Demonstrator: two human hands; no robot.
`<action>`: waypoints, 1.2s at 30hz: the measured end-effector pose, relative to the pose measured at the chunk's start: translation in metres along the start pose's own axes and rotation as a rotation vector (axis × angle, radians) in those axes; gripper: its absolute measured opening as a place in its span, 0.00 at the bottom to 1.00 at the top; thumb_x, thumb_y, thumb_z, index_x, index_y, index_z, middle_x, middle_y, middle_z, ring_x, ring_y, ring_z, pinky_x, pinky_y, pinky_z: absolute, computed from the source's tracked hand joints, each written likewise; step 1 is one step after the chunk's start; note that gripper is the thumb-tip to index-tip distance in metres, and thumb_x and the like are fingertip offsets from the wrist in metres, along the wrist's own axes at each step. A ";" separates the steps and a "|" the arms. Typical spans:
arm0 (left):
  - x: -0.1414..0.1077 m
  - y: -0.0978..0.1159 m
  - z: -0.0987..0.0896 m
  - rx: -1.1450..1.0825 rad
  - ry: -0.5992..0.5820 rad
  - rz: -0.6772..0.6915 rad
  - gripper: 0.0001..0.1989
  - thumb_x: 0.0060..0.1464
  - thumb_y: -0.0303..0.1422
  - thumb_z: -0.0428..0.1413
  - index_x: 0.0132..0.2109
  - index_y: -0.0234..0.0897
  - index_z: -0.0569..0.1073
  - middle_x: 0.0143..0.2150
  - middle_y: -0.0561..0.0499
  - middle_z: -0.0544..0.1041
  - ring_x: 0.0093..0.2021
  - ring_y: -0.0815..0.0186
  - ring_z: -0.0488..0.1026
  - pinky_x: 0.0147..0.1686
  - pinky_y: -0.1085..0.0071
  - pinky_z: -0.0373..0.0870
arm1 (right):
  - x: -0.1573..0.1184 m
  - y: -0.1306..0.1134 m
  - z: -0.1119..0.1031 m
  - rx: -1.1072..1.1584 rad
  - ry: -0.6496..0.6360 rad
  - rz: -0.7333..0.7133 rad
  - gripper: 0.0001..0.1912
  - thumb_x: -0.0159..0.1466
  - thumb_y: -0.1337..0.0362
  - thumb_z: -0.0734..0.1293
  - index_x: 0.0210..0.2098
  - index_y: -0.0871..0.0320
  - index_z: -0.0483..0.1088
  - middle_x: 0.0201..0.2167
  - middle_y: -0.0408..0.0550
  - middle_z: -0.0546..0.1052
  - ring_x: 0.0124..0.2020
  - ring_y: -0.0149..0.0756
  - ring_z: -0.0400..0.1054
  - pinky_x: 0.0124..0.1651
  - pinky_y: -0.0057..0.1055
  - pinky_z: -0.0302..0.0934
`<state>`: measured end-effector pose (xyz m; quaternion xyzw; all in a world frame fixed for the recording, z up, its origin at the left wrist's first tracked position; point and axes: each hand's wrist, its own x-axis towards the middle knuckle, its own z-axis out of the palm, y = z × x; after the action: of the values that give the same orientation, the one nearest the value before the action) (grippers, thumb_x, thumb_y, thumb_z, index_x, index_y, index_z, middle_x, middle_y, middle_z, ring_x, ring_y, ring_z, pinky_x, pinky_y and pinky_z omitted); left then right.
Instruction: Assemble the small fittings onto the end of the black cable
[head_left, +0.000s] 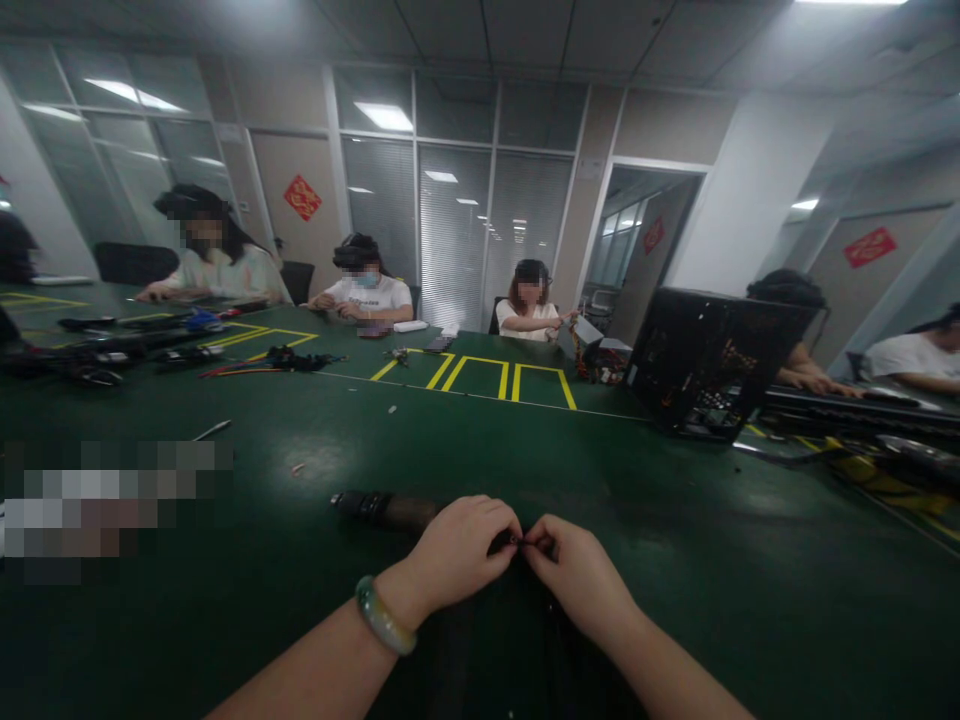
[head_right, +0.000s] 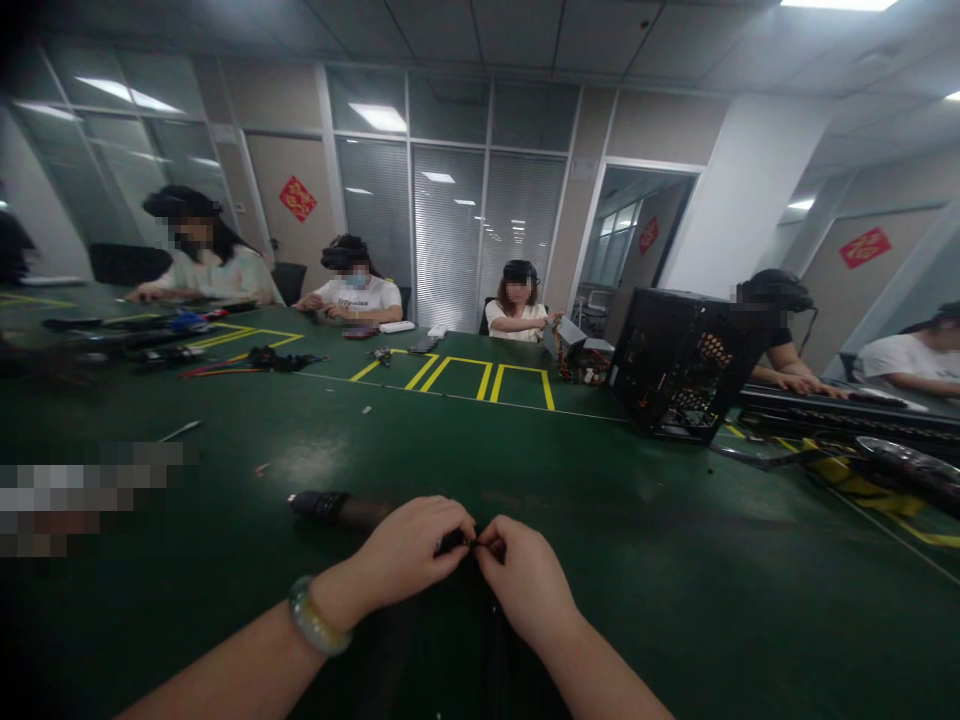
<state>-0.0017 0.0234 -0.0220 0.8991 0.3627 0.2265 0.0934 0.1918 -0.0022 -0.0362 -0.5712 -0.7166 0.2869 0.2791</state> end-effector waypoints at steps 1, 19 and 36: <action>0.000 0.000 0.000 -0.001 0.001 -0.002 0.05 0.55 0.30 0.57 0.40 0.40 0.72 0.39 0.53 0.74 0.42 0.63 0.70 0.48 0.65 0.63 | 0.000 -0.001 0.000 -0.001 -0.001 0.009 0.04 0.62 0.65 0.64 0.34 0.55 0.72 0.30 0.42 0.76 0.31 0.33 0.70 0.31 0.25 0.57; 0.001 0.000 0.001 0.025 0.008 -0.019 0.05 0.55 0.29 0.56 0.40 0.41 0.71 0.38 0.55 0.74 0.41 0.64 0.70 0.44 0.66 0.64 | 0.000 0.000 -0.003 -0.015 -0.032 0.019 0.08 0.63 0.61 0.63 0.33 0.56 0.72 0.29 0.42 0.77 0.29 0.34 0.70 0.29 0.25 0.55; 0.001 0.002 -0.001 0.028 0.001 -0.051 0.04 0.56 0.29 0.55 0.40 0.41 0.70 0.38 0.54 0.73 0.40 0.63 0.70 0.42 0.67 0.63 | 0.002 0.004 -0.001 0.004 -0.006 -0.015 0.06 0.63 0.63 0.63 0.32 0.56 0.70 0.27 0.41 0.76 0.29 0.32 0.69 0.28 0.24 0.53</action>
<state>-0.0004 0.0231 -0.0205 0.8906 0.3889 0.2195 0.0862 0.1946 0.0006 -0.0383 -0.5646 -0.7211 0.2879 0.2800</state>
